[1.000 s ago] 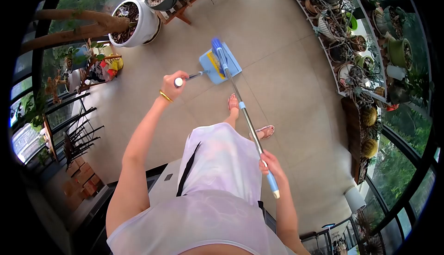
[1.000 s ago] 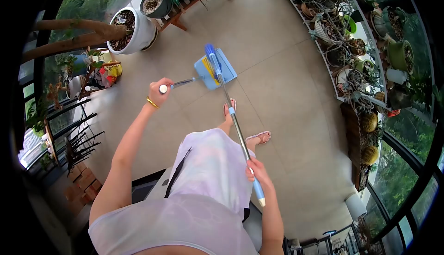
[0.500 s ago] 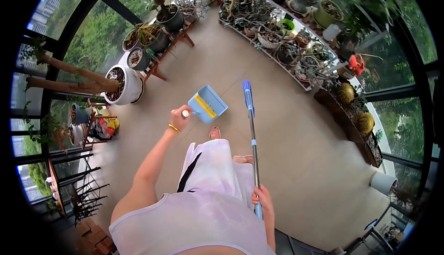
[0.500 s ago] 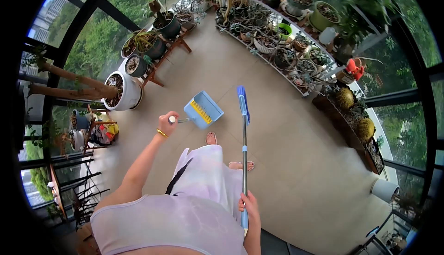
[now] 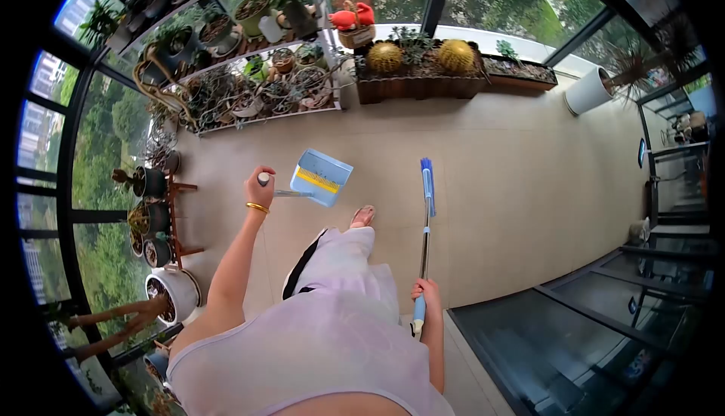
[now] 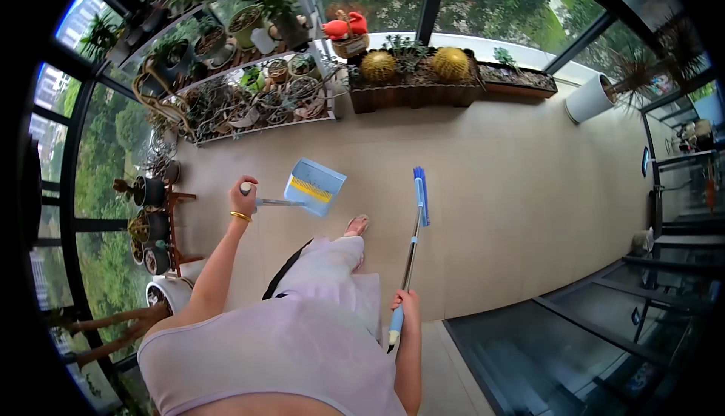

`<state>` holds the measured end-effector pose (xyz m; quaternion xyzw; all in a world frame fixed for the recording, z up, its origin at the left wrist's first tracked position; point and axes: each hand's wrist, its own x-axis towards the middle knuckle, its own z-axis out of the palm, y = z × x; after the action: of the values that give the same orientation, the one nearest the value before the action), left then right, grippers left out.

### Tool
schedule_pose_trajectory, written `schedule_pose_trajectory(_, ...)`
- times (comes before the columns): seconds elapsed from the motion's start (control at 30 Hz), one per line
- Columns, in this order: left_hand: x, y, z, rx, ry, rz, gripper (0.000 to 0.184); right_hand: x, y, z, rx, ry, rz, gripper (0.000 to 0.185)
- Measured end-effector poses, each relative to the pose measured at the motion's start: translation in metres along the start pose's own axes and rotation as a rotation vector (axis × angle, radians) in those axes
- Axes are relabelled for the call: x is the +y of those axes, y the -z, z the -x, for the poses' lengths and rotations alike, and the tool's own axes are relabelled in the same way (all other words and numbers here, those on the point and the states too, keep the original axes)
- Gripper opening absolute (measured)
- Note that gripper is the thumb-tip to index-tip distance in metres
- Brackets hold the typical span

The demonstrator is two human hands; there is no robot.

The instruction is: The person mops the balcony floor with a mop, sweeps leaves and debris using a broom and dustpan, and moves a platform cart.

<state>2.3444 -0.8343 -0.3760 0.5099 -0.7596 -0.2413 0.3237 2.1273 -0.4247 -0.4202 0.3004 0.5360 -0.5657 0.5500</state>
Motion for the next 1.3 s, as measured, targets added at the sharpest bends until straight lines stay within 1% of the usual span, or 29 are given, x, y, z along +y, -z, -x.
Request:
schedule_pose_trajectory(0.07, 0.03, -0.045, -0.021, -0.045, -0.031, 0.069, 0.006, -0.024, 0.019, 0.002, 0.006, 0.019, -0.191, 0.017)
schedule_pose_trajectory(0.1, 0.046, -0.069, -0.031, -0.065, -0.054, 0.082, 0.006, -0.032, 0.037, -0.007, 0.014, 0.034, -0.221, 0.017)
schedule_pose_trajectory(0.17, 0.084, -0.119, -0.048, -0.097, -0.074, 0.15, 0.006, -0.046, 0.084, -0.026, -0.051, -0.067, -0.509, 0.018)
schedule_pose_trajectory(0.2, 0.1, -0.144, -0.055, -0.123, -0.093, 0.156, 0.006, -0.058, 0.097, -0.024, -0.043, -0.058, -0.539, 0.018)
schedule_pose_trajectory(0.27, 0.143, -0.201, -0.069, -0.168, -0.155, 0.256, 0.005, -0.093, 0.121, -0.008, -0.114, -0.151, -0.996, 0.014)
schedule_pose_trajectory(0.3, 0.166, -0.226, -0.072, -0.19, -0.167, 0.271, 0.005, -0.105, 0.132, -0.001, -0.107, -0.132, -1.018, 0.014)
schedule_pose_trajectory(0.33, 0.191, -0.249, -0.074, -0.226, -0.182, 0.304, 0.005, -0.117, 0.144, 0.007, -0.143, -0.117, -1.135, 0.012)
schedule_pose_trajectory(0.37, 0.219, -0.275, -0.08, -0.259, -0.207, 0.337, 0.005, -0.128, 0.156, 0.008, -0.191, -0.099, -1.255, 0.012)
schedule_pose_trajectory(0.4, 0.248, -0.297, -0.082, -0.286, -0.226, 0.384, 0.005, -0.133, 0.173, 0.008, -0.302, -0.14, -1.356, 0.015)
schedule_pose_trajectory(0.43, 0.268, -0.321, -0.085, -0.348, -0.234, 0.408, 0.006, -0.138, 0.189, 0.007, -0.311, -0.125, -1.391, 0.015)
schedule_pose_trajectory(0.5, 0.319, -0.366, -0.088, -0.436, -0.274, 0.44, 0.007, -0.163, 0.205, 0.019, -0.229, -0.117, -1.514, 0.01)
schedule_pose_trajectory(0.57, 0.379, -0.411, -0.089, -0.488, -0.309, 0.482, 0.009, -0.177, 0.229, 0.013, -0.226, -0.074, -1.602, 0.009)
schedule_pose_trajectory(0.63, 0.435, -0.461, -0.088, -0.467, -0.414, 0.562, 0.007, -0.192, 0.253, 0.0, -0.161, 0.044, -1.649, 0.009)
schedule_pose_trajectory(0.7, 0.48, -0.515, -0.086, -0.602, -0.38, 0.644, 0.007, -0.216, 0.276, -0.014, -0.116, 0.157, -1.678, 0.01)
schedule_pose_trajectory(0.73, 0.506, -0.538, -0.082, -0.653, -0.386, 0.663, 0.008, -0.228, 0.293, -0.026, -0.133, 0.19, -1.69, 0.012)
schedule_pose_trajectory(0.77, 0.547, -0.546, -0.074, -0.768, -0.243, 0.669, 0.008, -0.247, 0.309, -0.028, -0.138, 0.207, -1.718, 0.014)
schedule_pose_trajectory(0.83, 0.594, -0.59, -0.061, -0.781, -0.288, 0.667, 0.017, -0.287, 0.339, -0.03, -0.15, 0.241, -1.774, 0.016)
schedule_pose_trajectory(0.9, 0.654, -0.626, -0.046, -0.772, -0.303, 0.669, 0.027, -0.348, 0.362, -0.006, -0.086, 0.297, -1.829, 0.015)
schedule_pose_trajectory(0.93, 0.674, -0.652, -0.044, -0.715, -0.37, 0.621, 0.031, -0.364, 0.379, -0.007, -0.061, 0.369, -1.826, 0.014)
schedule_pose_trajectory(0.97, 0.7, -0.674, -0.04, -0.706, -0.386, 0.647, 0.032, -0.376, 0.403, -0.013, -0.08, 0.402, -1.821, 0.013)
schedule_pose_trajectory(1.03, 0.772, -0.698, -0.02, -0.705, -0.372, 0.619, 0.033, -0.425, 0.435, -0.004, -0.178, 0.432, -1.885, 0.014)
schedule_pose_trajectory(1.07, 0.801, -0.716, -0.011, -0.706, -0.373, 0.639, 0.032, -0.443, 0.455, -0.005, -0.174, 0.448, -1.882, 0.014)
schedule_pose_trajectory(1.1, 0.831, -0.734, 0.002, -0.739, -0.331, 0.713, 0.031, -0.462, 0.476, -0.01, -0.252, 0.44, -1.943, 0.013)
schedule_pose_trajectory(1.13, 0.861, -0.748, 0.011, -0.757, -0.337, 0.718, 0.031, -0.48, 0.495, -0.016, -0.334, 0.427, -2.004, 0.013)
schedule_pose_trajectory(1.17, 0.887, -0.765, 0.021, -0.774, -0.345, 0.72, 0.031, -0.497, 0.513, -0.022, -0.339, 0.437, -2.005, 0.013)
schedule_pose_trajectory(1.23, 0.935, -0.81, 0.037, -0.817, -0.328, 0.743, 0.031, -0.539, 0.551, -0.034, -0.48, 0.445, -2.07, 0.013)
schedule_pose_trajectory(1.3, 0.988, -0.857, 0.049, -0.893, -0.298, 0.752, 0.031, -0.594, 0.588, -0.036, -0.507, 0.483, -2.044, 0.012)
